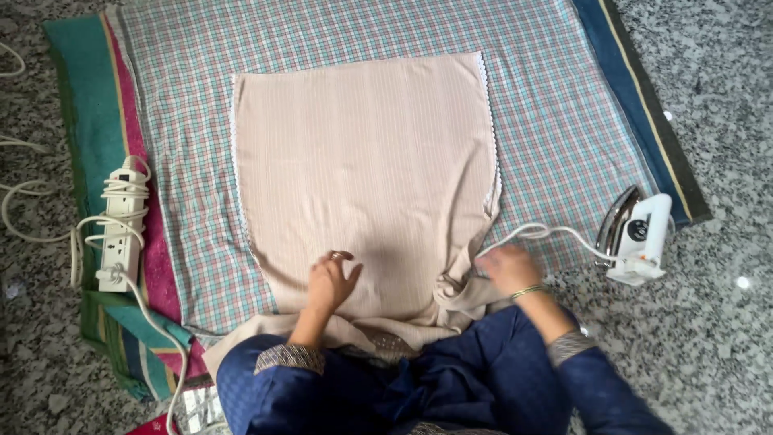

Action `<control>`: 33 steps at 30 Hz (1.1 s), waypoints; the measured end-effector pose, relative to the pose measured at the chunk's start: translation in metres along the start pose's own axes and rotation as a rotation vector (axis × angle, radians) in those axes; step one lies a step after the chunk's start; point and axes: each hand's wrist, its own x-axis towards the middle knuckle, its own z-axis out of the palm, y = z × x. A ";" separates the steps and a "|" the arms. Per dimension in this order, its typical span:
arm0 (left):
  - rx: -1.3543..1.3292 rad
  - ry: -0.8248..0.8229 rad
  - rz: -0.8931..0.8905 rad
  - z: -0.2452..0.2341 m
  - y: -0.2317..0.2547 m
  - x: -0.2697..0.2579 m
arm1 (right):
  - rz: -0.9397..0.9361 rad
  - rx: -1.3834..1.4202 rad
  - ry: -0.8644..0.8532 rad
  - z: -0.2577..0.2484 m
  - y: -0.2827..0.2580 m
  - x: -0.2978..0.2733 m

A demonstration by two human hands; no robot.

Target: Iron and fold a beige shirt on a flat surface.

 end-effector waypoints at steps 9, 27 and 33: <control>-0.857 -0.056 0.243 0.056 0.082 -0.097 | -0.047 -0.266 -0.862 0.066 -0.046 -0.050; -1.081 0.366 0.052 -0.045 0.085 -0.180 | -0.020 0.606 -0.047 -0.064 -0.193 -0.033; -0.901 -0.009 0.499 -0.146 0.067 -0.240 | -0.923 0.063 -0.100 -0.042 -0.187 0.045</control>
